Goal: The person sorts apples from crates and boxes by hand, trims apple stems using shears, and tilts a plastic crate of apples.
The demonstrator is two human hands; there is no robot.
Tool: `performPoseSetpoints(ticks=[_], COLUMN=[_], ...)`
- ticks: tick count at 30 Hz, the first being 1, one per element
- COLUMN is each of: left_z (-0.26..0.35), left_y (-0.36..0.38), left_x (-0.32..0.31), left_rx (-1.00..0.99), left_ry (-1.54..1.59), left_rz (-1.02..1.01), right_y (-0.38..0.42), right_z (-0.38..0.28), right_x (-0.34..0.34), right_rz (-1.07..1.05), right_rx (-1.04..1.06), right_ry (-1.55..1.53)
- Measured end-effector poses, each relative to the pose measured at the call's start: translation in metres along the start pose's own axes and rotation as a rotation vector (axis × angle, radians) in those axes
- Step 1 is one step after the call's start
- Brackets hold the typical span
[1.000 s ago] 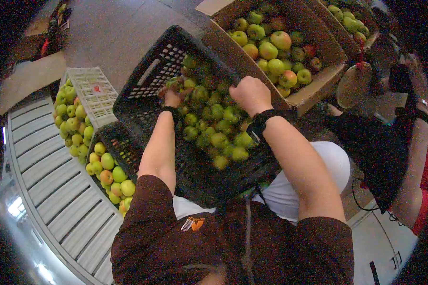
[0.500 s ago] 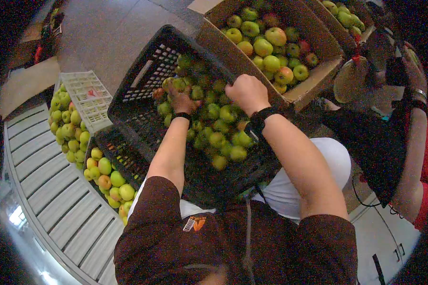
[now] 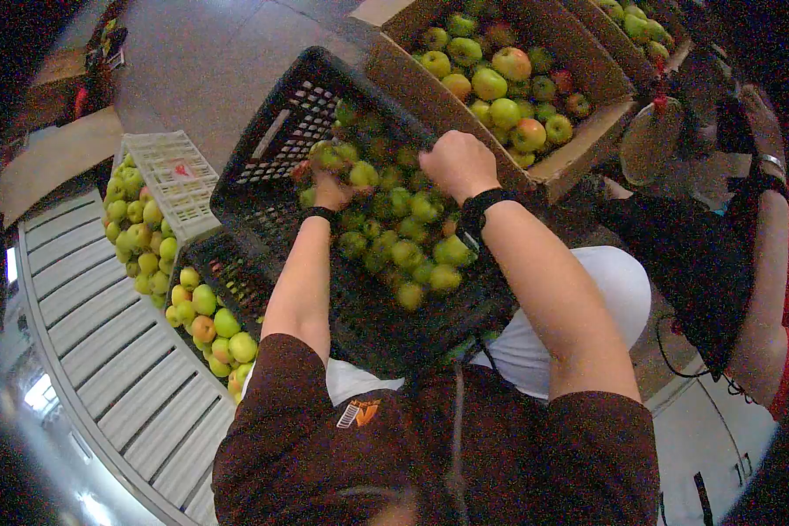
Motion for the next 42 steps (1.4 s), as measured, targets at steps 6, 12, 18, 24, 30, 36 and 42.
performPoseSetpoints(ticks=[6, 12, 18, 24, 30, 36, 42], left_z=[0.073, 0.093, 0.079, 0.065, -0.041, -0.042, 0.042], left_y=[0.028, 0.062, 0.067, 0.027, 0.002, 0.002, -0.01], left_x=[-0.006, -0.015, -0.049, -0.014, 0.012, 0.01, 0.001], left_rx=[-0.012, -0.024, -0.128, 0.142, 0.06, 0.1, -0.104], left_ry=[-0.377, -0.622, -0.599, -0.159, -0.36, -0.126, -0.146], left_rz=[-0.332, -0.736, -0.845, -0.474, -0.14, 0.065, -0.306], right_y=[0.0, 0.0, 0.0, -0.001, -0.001, -0.002, -0.001], right_z=[-0.001, 0.0, 0.002, 0.002, 0.002, 0.004, 0.0], right_x=[0.0, 0.0, -0.002, -0.002, -0.004, -0.006, -0.001], right_rz=[-0.009, -0.002, -0.013, -0.024, -0.042, -0.043, -0.039], right_rx=[-0.012, -0.004, -0.018, -0.007, -0.006, -0.012, -0.006], right_ry=[0.02, 0.025, 0.012, 0.01, -0.004, -0.015, 0.0])
Point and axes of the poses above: each hand's wrist, its own y-axis away from the middle knuckle, its own x-axis out of the back of the hand, z = x × y, the point moved 10 cm from there along -y, towards the middle knuckle, and after that the axes turned 10 degrees about -x, right-handed, at the moved point
